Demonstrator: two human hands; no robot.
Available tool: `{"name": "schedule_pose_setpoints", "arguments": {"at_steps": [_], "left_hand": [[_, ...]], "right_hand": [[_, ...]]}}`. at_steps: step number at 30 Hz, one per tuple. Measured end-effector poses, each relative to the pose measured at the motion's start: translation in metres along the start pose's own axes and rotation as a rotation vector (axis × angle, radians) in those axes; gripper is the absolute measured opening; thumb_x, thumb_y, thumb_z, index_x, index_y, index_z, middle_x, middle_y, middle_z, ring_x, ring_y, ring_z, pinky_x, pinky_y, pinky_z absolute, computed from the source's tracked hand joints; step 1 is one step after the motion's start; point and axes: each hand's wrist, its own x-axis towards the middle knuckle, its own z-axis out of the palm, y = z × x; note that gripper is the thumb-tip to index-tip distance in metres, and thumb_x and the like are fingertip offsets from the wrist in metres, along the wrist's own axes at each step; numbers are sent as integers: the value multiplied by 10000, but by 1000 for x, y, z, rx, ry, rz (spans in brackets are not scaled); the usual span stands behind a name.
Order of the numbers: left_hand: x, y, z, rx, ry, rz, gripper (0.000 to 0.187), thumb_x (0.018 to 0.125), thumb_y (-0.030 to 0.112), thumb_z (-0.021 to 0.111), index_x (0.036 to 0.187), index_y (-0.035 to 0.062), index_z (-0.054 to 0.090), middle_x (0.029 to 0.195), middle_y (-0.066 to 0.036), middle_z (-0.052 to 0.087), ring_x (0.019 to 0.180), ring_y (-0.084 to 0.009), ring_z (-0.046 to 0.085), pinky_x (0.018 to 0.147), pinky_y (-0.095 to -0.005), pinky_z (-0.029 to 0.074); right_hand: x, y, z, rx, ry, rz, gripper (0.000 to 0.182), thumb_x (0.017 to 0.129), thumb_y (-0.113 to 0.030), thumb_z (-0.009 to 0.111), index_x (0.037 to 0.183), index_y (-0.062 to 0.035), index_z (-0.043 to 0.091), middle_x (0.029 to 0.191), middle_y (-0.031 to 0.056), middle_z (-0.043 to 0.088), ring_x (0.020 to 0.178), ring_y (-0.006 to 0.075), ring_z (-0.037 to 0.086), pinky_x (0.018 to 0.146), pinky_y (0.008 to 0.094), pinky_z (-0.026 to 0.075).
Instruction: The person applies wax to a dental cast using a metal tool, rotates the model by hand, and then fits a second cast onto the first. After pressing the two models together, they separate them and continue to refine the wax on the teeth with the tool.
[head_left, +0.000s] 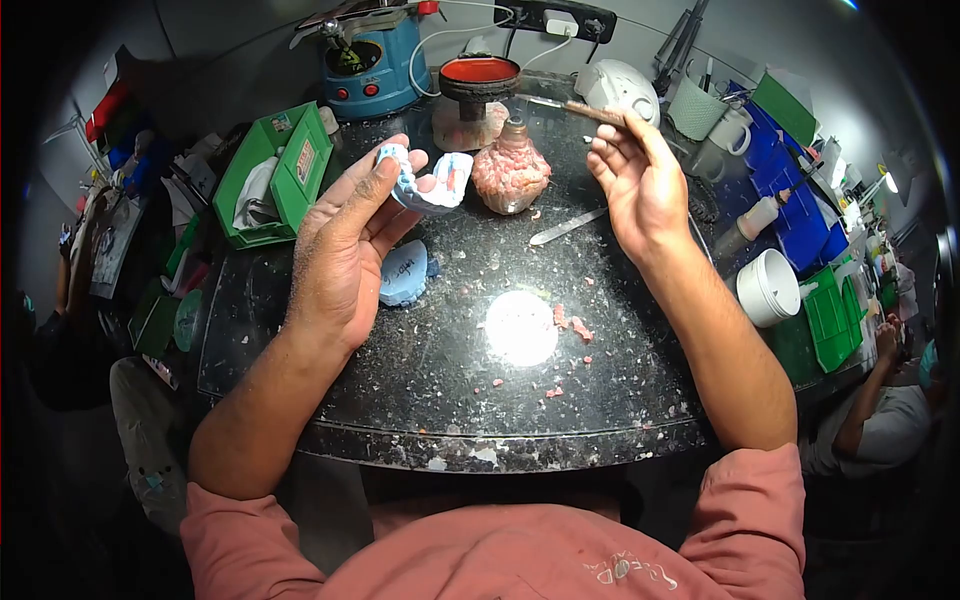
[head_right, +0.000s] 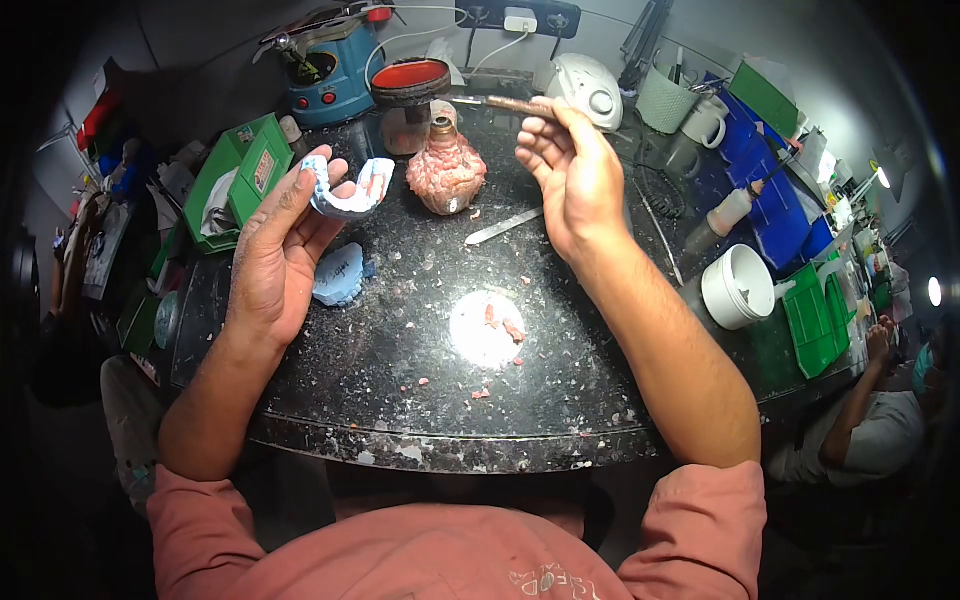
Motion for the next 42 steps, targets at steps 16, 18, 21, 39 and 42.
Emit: {"name": "schedule_pose_setpoints", "arguments": {"at_steps": [16, 18, 21, 39, 42], "left_hand": [[-2, -4, -1, 234, -93, 98, 377, 949, 222, 568, 1263, 13, 558, 1039, -76, 665, 918, -98, 619, 812, -241, 505], [-4, -4, 2, 188, -149, 130, 374, 943, 213, 579, 1255, 8, 562, 1029, -82, 664, 930, -103, 619, 846, -264, 511], [-4, -4, 3, 177, -169, 145, 369, 937, 201, 587, 1248, 4, 566, 1022, -86, 663, 934, -112, 622, 867, -287, 516], [-4, -6, 1, 214, -165, 180, 360, 935, 191, 589, 1246, 9, 569, 1026, -90, 668, 921, -120, 634, 833, -292, 533], [-2, -6, 0, 205, -162, 178, 361, 939, 199, 584, 1249, 14, 567, 1019, -78, 668, 914, -105, 629, 820, -280, 533]], "right_hand": [[-44, -3, 21, -220, -283, -56, 292, 983, -225, 462, 1084, 15, 594, 908, 60, 617, 846, 127, 582, 801, 293, 464], [-45, -2, 22, -233, -318, -61, 283, 983, -215, 465, 1083, 17, 593, 920, 63, 623, 843, 125, 588, 798, 290, 471], [-45, 0, 20, -282, -331, -99, 268, 983, -199, 474, 1086, 19, 592, 946, 70, 632, 840, 120, 600, 794, 284, 484], [-45, -1, 22, -337, -335, -250, 190, 966, -186, 545, 1007, -18, 625, 927, 46, 663, 791, 90, 615, 758, 241, 499], [-46, -1, 22, -379, -351, -237, 193, 967, -183, 543, 1011, -14, 624, 930, 47, 662, 795, 94, 617, 764, 244, 500]]}}
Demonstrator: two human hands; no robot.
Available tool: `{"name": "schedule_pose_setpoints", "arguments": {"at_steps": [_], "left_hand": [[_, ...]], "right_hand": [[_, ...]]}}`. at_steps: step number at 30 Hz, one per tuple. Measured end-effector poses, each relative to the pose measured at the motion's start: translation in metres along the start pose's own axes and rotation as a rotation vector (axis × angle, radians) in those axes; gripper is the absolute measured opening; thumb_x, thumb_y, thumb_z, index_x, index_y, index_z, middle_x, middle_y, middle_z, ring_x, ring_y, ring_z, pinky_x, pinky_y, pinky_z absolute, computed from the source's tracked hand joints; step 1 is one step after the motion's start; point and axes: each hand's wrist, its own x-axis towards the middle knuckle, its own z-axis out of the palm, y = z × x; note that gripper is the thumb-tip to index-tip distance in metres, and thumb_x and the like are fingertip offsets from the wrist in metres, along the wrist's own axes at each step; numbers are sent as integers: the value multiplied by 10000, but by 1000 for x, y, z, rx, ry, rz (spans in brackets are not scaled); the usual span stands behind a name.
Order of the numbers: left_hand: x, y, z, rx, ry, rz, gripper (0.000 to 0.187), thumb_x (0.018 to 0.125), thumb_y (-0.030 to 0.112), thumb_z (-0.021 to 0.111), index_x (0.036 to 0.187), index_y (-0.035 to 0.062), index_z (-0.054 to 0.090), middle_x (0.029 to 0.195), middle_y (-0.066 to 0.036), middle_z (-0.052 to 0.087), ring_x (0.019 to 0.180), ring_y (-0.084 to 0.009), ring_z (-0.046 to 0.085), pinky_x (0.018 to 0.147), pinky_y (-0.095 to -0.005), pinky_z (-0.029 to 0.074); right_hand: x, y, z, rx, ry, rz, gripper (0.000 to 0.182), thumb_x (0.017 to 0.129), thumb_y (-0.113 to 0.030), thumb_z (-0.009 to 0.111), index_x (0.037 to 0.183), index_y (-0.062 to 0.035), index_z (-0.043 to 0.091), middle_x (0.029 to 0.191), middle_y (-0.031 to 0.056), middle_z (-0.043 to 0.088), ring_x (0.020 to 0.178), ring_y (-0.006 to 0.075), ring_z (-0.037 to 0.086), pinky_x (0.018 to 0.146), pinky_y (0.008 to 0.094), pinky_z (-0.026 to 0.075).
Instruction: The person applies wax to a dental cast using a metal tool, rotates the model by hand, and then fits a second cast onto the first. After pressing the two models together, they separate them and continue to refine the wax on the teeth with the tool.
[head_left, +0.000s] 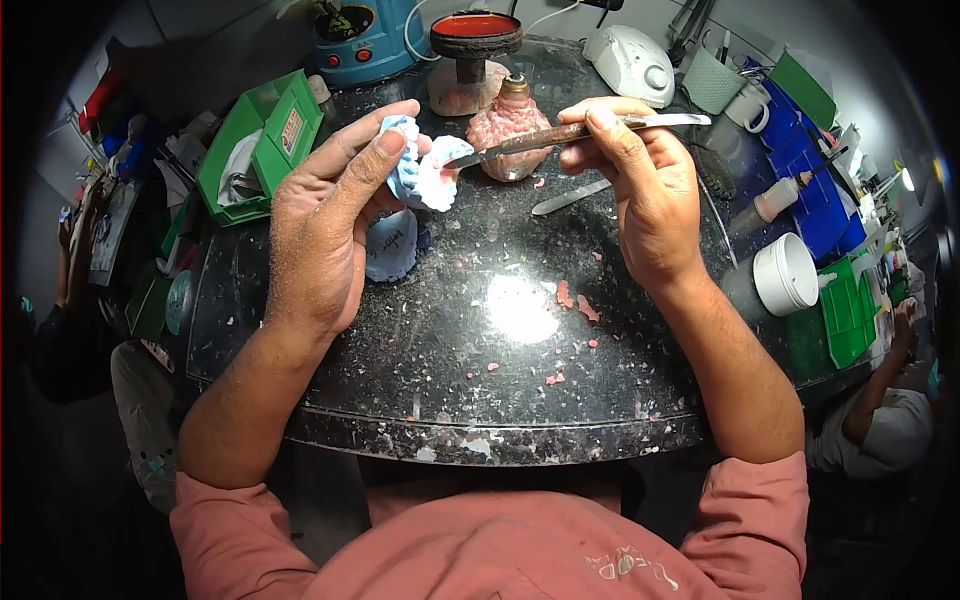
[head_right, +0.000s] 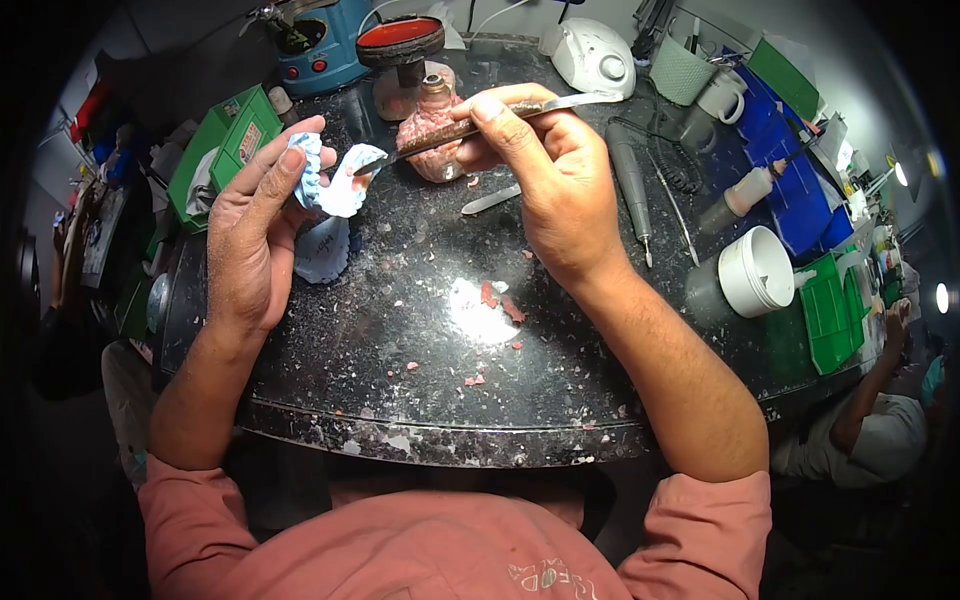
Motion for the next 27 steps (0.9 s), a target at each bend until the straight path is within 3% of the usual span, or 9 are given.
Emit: {"name": "schedule_pose_setpoints", "arguments": {"at_steps": [9, 22, 24, 27], "left_hand": [[1, 2, -1, 3, 21, -13, 354, 946, 210, 573, 1248, 25, 570, 1006, -59, 668, 888, -73, 611, 799, -248, 526], [0, 2, 1, 4, 29, 2, 345, 949, 191, 567, 1249, 20, 567, 1019, -72, 665, 908, -90, 620, 816, -264, 533], [0, 2, 3, -44, 56, 30, 302, 931, 177, 597, 1189, 21, 609, 1001, -83, 686, 873, -99, 649, 756, -227, 515], [0, 2, 4, -54, 51, 39, 302, 929, 175, 599, 1190, 22, 608, 1013, -88, 684, 885, -105, 650, 765, -233, 518]], "right_hand": [[0, 4, -2, 23, -41, -19, 189, 968, -159, 533, 1026, 2, 611, 971, 73, 659, 822, 114, 628, 777, 253, 507], [0, 3, 0, 55, -27, 2, 181, 967, -152, 534, 1023, 3, 610, 942, 75, 659, 805, 115, 629, 771, 258, 503], [0, 3, 0, 63, 3, 11, 181, 966, -153, 535, 1020, 1, 611, 931, 72, 658, 797, 113, 627, 765, 255, 499], [0, 6, -4, 99, -27, 29, 182, 965, -156, 536, 1022, 1, 610, 919, 69, 657, 798, 114, 627, 764, 258, 501]]}}
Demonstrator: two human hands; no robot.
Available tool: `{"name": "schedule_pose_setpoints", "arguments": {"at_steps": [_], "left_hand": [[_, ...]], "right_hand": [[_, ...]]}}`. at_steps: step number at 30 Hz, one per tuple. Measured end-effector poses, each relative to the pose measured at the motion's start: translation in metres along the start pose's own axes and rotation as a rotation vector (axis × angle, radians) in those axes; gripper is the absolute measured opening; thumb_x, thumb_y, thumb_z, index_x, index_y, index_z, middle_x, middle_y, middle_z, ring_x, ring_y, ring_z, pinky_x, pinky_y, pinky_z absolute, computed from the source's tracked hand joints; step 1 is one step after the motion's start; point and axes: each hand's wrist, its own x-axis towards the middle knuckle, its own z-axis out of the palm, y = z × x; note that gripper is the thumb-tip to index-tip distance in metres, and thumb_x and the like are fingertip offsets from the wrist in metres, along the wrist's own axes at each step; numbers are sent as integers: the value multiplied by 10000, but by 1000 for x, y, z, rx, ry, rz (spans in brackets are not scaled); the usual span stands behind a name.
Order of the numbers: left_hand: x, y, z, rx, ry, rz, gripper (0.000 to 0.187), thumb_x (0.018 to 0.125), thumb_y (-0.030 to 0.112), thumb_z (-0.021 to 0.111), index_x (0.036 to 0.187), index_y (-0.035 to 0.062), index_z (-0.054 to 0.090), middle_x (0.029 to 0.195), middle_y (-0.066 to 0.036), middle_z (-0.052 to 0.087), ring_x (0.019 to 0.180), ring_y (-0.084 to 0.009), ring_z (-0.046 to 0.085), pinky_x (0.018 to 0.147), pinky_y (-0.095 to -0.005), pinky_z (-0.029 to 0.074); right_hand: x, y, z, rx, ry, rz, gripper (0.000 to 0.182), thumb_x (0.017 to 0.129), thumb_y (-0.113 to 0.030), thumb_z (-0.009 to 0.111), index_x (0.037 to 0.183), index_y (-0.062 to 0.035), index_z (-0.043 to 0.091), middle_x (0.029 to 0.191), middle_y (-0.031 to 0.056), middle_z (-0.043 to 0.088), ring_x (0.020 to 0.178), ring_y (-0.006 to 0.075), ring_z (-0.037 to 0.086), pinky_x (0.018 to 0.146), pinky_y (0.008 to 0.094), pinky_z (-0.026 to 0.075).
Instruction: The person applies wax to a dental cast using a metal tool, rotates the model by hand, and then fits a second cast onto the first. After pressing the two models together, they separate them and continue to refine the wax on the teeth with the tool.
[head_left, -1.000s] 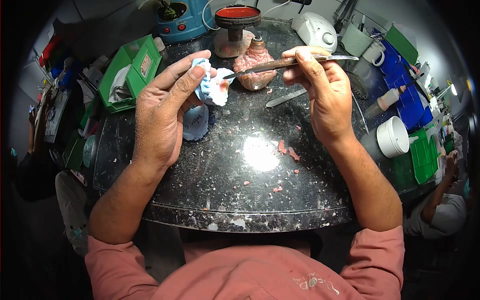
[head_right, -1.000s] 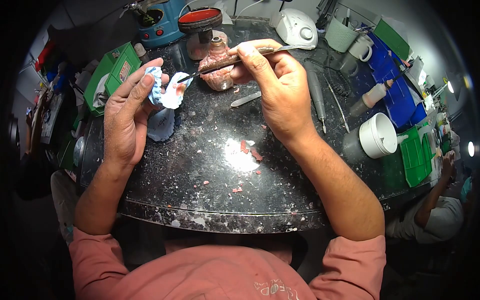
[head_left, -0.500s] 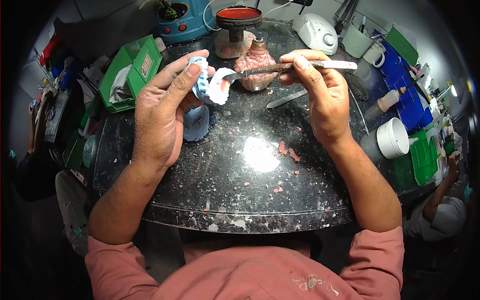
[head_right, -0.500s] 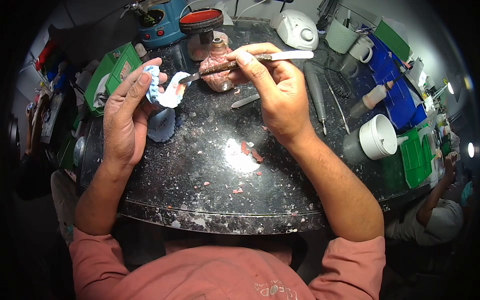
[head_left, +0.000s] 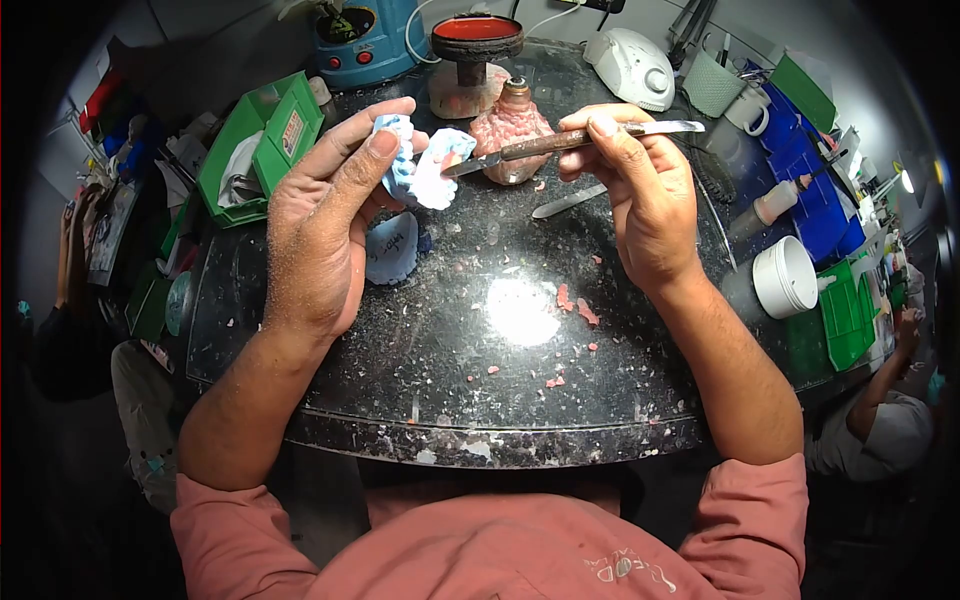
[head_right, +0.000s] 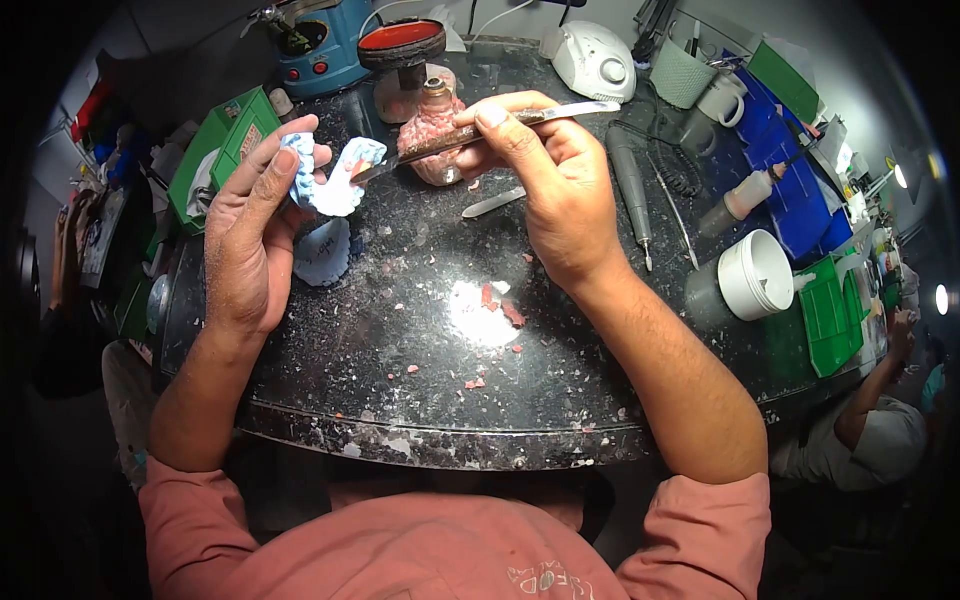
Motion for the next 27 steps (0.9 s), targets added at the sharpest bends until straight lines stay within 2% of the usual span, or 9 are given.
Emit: {"name": "schedule_pose_setpoints", "arguments": {"at_steps": [25, 27], "left_hand": [[-1, 0, -2, 20, 0, -2, 300, 923, 170, 607, 1188, 31, 612, 1000, -76, 690, 866, -98, 654, 735, -217, 512], [0, 0, -5, 60, -46, -5, 345, 943, 185, 571, 1246, 20, 566, 1036, -93, 669, 948, -121, 639, 826, -307, 551]], "right_hand": [[-1, -4, 4, -62, -15, -51, 180, 967, -144, 529, 1023, 12, 601, 979, 83, 655, 839, 132, 633, 794, 267, 511], [-1, -4, 4, -66, -38, -60, 176, 968, -138, 527, 1022, 13, 601, 981, 82, 656, 841, 132, 633, 797, 266, 512]]}}
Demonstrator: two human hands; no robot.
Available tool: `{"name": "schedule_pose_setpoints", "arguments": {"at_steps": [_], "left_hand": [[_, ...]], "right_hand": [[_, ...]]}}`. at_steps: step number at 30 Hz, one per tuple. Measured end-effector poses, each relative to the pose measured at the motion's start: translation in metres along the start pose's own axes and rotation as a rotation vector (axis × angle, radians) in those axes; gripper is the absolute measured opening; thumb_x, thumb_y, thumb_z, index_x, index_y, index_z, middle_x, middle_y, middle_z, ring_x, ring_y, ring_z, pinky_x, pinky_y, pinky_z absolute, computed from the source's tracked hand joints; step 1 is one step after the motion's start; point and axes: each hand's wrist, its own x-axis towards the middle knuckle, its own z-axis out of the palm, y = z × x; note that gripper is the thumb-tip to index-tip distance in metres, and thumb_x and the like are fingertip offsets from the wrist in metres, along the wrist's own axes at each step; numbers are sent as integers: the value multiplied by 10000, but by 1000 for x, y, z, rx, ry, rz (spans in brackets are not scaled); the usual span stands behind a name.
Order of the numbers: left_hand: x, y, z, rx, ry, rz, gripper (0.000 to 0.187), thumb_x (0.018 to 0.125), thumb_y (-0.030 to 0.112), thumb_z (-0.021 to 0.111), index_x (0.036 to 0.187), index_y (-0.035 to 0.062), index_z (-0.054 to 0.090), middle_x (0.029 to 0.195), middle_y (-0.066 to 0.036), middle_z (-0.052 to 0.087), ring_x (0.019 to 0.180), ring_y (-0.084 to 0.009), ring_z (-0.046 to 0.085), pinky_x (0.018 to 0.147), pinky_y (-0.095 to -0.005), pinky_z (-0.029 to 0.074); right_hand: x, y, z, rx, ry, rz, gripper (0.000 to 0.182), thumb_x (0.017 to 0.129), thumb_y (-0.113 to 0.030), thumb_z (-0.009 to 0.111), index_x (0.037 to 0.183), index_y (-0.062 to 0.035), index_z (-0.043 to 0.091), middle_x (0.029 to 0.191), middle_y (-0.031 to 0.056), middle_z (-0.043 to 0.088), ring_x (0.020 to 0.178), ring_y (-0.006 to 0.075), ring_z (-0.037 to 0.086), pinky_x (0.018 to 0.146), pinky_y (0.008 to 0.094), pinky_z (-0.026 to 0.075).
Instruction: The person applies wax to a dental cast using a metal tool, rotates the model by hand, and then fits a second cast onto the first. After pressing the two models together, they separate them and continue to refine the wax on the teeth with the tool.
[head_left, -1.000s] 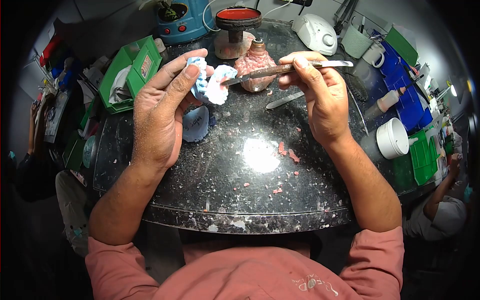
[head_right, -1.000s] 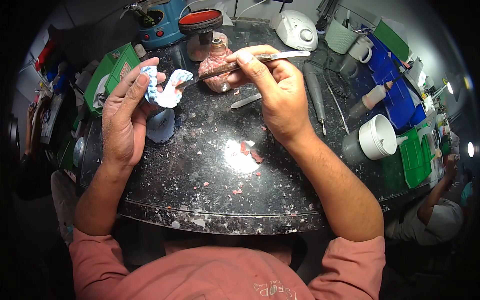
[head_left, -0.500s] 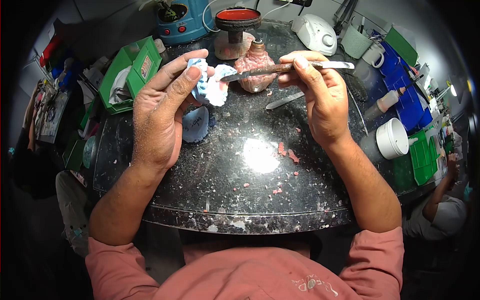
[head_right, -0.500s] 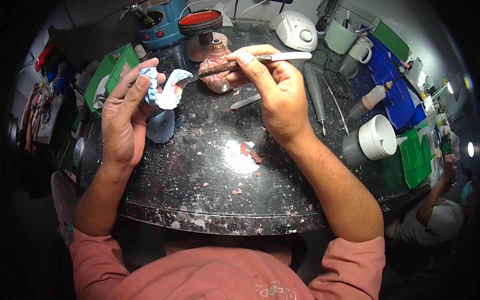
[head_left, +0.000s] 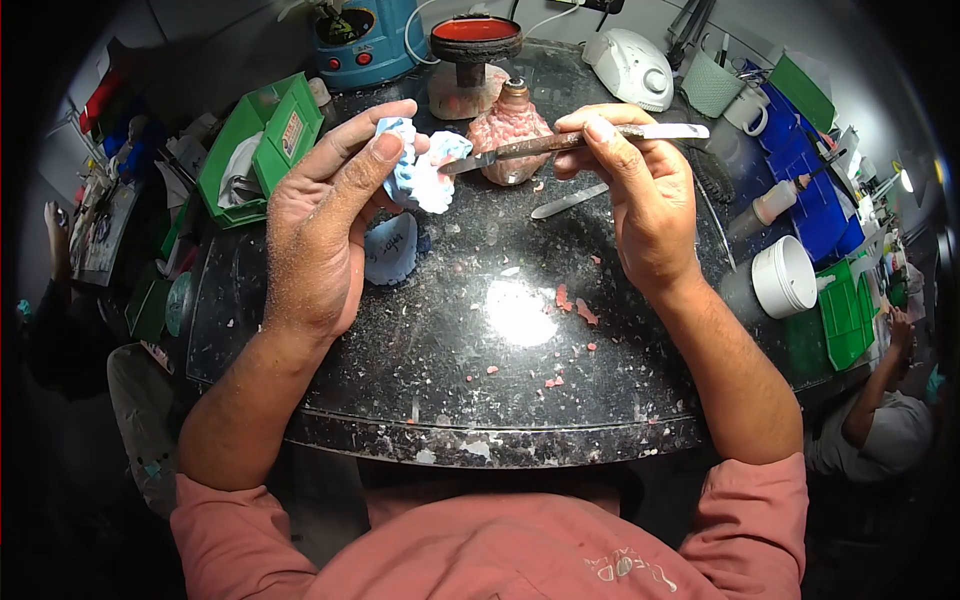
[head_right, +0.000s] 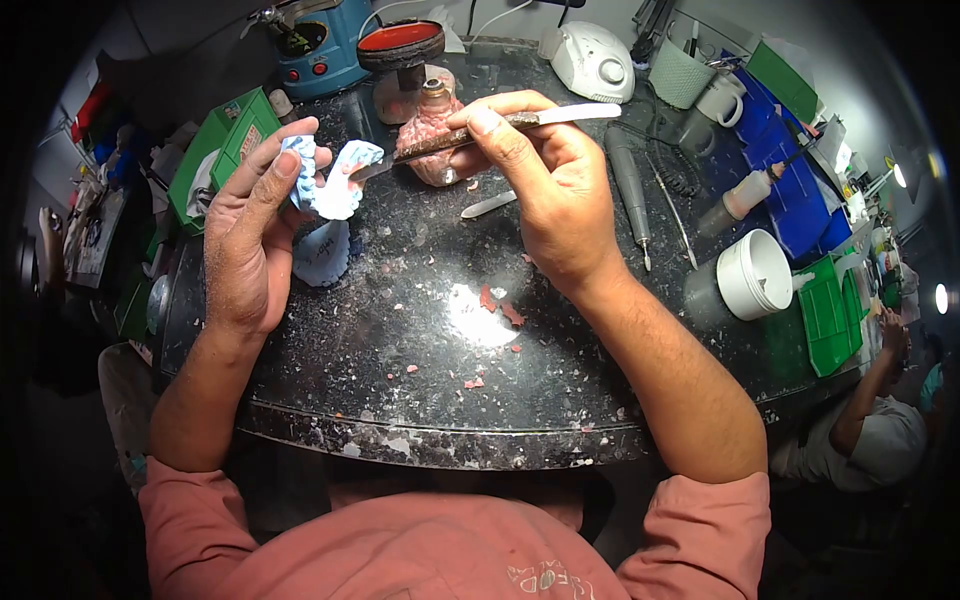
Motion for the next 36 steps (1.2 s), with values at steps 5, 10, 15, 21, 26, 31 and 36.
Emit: {"name": "schedule_pose_setpoints", "arguments": {"at_steps": [5, 10, 15, 21, 26, 31, 36], "left_hand": [[-1, 1, 0, 0, -6, -8, 345, 940, 185, 574, 1243, 20, 569, 1041, -94, 670, 949, -120, 640, 822, -301, 551], [-1, 1, 6, -42, 46, -1, 303, 919, 170, 613, 1182, 20, 612, 993, -87, 689, 856, -108, 660, 750, -232, 522], [-1, 1, 5, -48, 45, -8, 297, 920, 164, 611, 1178, 18, 615, 993, -93, 688, 866, -109, 662, 747, -227, 524], [0, 1, 5, -53, 48, -8, 301, 921, 163, 609, 1184, 16, 611, 1001, -96, 687, 883, -108, 660, 751, -228, 526], [1, 1, 4, -55, 58, -2, 309, 934, 197, 593, 1189, 24, 603, 987, -85, 685, 860, -97, 646, 731, -225, 506], [3, -2, -2, -145, 90, -94, 316, 943, 240, 580, 1182, 34, 594, 983, -56, 664, 872, -84, 597, 771, -237, 463], [6, -4, -6, -322, 197, -199, 338, 947, 183, 571, 1239, 20, 530, 1056, -59, 624, 963, -95, 585, 798, -247, 469]], "right_hand": [[0, -1, -1, -61, -15, -78, 168, 965, -114, 527, 1034, 19, 603, 1004, 73, 644, 866, 130, 627, 802, 263, 503], [0, -2, -1, -113, -39, -122, 169, 963, -110, 532, 1038, 24, 605, 994, 64, 632, 876, 127, 621, 804, 256, 492], [0, -2, -1, -147, -29, -137, 167, 963, -107, 532, 1033, 25, 606, 991, 63, 630, 887, 124, 616, 809, 252, 488], [2, -9, 0, -172, 85, -128, 174, 969, -128, 524, 1021, 10, 617, 976, 52, 637, 846, 113, 616, 797, 249, 487], [19, -6, -32, -227, 247, -13, 227, 978, -243, 513, 916, -51, 618, 798, 0, 613, 724, 71, 572, 664, 224, 457], [29, -11, -65, -1082, -166, 563, 393, 909, -381, 571, 811, -7, 642, 593, 69, 575, 570, 163, 574, 592, 326, 463], [17, -10, -53, -1437, -332, 689, 385, 870, -362, 579, 992, -7, 663, 886, 210, 671, 893, 357, 653, 839, 428, 496]]}}
